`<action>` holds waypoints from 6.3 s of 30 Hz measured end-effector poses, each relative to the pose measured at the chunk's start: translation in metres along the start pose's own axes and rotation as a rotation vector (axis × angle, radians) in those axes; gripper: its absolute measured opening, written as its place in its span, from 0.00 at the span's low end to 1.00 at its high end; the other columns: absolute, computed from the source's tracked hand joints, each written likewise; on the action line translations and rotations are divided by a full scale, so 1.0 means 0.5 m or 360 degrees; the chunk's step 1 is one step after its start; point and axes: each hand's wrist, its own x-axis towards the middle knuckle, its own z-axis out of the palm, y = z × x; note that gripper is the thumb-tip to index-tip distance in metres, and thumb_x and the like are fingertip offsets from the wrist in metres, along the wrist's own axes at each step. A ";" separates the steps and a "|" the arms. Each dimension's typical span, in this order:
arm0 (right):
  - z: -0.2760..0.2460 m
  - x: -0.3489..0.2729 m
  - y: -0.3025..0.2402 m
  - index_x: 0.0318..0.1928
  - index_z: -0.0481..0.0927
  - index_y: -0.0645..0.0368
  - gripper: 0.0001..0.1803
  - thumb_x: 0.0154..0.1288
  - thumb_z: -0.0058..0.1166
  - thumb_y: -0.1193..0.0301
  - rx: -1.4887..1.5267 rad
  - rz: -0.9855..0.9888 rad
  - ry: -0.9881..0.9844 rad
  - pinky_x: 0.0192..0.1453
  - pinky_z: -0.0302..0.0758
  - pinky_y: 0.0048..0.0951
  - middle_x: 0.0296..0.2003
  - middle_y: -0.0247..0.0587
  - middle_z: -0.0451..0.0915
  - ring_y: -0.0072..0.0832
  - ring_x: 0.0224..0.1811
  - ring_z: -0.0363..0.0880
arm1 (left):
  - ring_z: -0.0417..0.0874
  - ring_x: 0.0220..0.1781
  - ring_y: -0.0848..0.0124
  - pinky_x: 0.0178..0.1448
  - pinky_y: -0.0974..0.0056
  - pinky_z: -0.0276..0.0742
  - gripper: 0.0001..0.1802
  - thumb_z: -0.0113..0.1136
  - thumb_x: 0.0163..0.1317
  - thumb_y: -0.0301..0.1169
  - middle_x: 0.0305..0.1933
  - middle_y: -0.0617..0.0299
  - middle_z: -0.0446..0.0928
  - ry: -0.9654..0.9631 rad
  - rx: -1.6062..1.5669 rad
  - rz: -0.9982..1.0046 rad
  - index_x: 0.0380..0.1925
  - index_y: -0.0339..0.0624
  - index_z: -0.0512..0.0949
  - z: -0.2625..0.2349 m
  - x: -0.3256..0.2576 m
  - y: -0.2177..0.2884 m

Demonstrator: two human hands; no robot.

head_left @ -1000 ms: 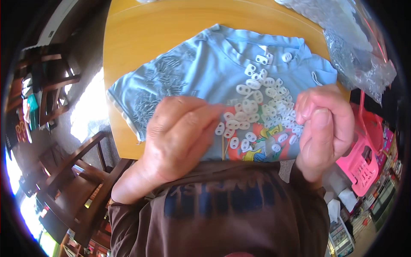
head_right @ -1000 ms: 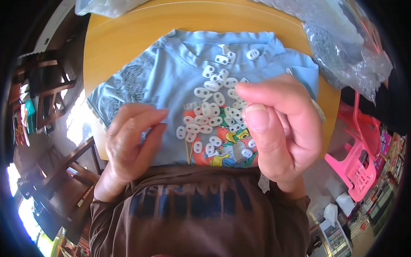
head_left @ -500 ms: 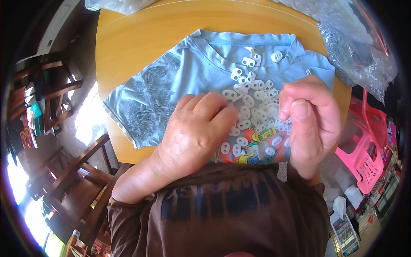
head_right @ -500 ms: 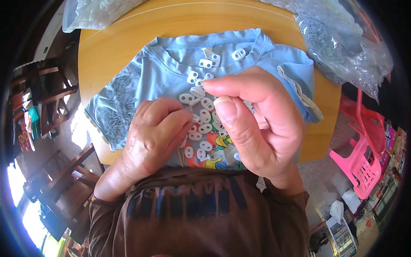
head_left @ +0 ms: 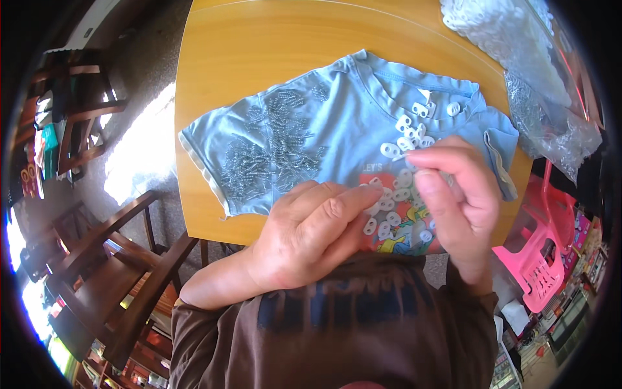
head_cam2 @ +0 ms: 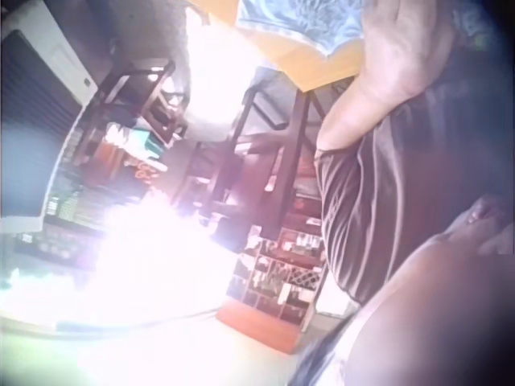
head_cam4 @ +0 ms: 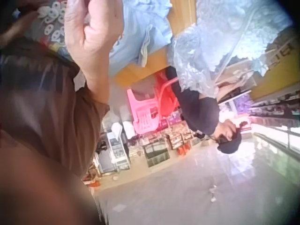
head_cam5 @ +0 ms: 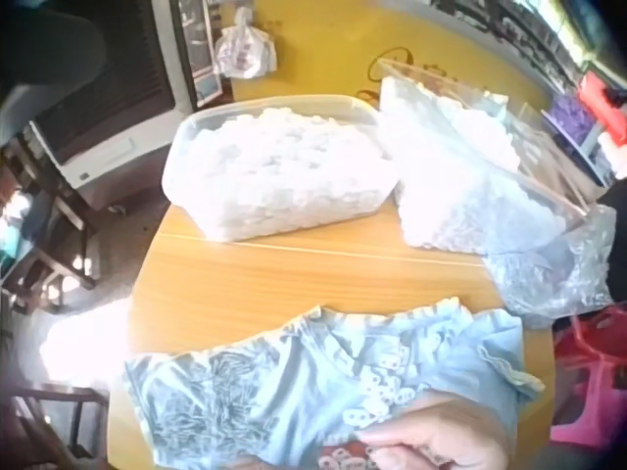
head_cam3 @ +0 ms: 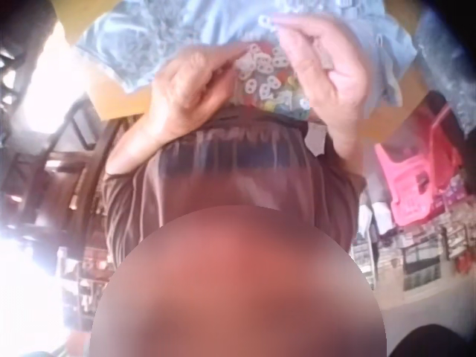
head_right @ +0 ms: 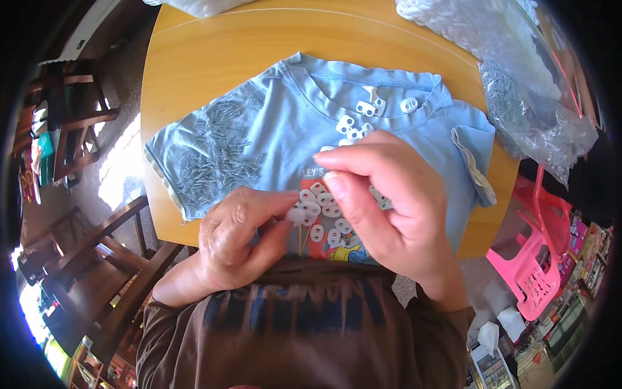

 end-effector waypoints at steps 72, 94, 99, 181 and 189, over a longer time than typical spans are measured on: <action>-0.008 -0.042 0.003 0.29 0.73 0.62 0.05 0.57 0.54 0.75 0.0815 0.0564 -0.0358 0.27 0.65 0.16 0.22 0.28 0.72 0.12 0.24 0.68 | 0.75 0.25 0.66 0.27 0.66 0.69 0.18 0.67 0.39 0.21 0.29 0.57 0.76 0.0032 -0.0053 -0.0153 0.35 0.34 0.76 0.005 0.026 0.023; -0.018 -0.067 0.016 0.36 0.74 0.64 0.05 0.60 0.54 0.76 0.1503 0.0900 -0.0168 0.30 0.68 0.15 0.30 0.31 0.75 0.11 0.28 0.70 | 0.74 0.22 0.68 0.25 0.69 0.68 0.13 0.61 0.44 0.14 0.26 0.59 0.74 0.0067 0.0162 -0.0026 0.32 0.35 0.76 0.012 0.098 0.012; -0.027 -0.062 0.008 0.37 0.73 0.64 0.06 0.61 0.53 0.76 0.1553 0.0929 -0.0045 0.34 0.68 0.14 0.31 0.31 0.74 0.11 0.31 0.69 | 0.77 0.31 0.62 0.34 0.64 0.73 0.12 0.60 0.50 0.22 0.34 0.57 0.74 -0.0109 0.0582 -0.0092 0.37 0.41 0.77 0.049 0.142 -0.015; 0.031 -0.046 -0.004 0.32 0.75 0.65 0.04 0.58 0.54 0.77 0.0689 0.0335 0.0025 0.31 0.68 0.19 0.27 0.36 0.75 0.19 0.26 0.71 | 0.75 0.27 0.81 0.29 0.76 0.72 0.07 0.53 0.57 0.16 0.35 0.59 0.76 0.0160 -0.1111 -0.0801 0.36 0.31 0.75 0.007 0.034 0.039; 0.047 -0.043 -0.003 0.30 0.74 0.64 0.03 0.58 0.54 0.78 0.0358 0.0187 0.0109 0.26 0.66 0.23 0.23 0.37 0.73 0.24 0.22 0.70 | 0.74 0.26 0.82 0.28 0.77 0.71 0.06 0.55 0.57 0.17 0.32 0.61 0.75 0.0209 -0.1013 -0.0869 0.35 0.32 0.76 0.010 0.037 0.047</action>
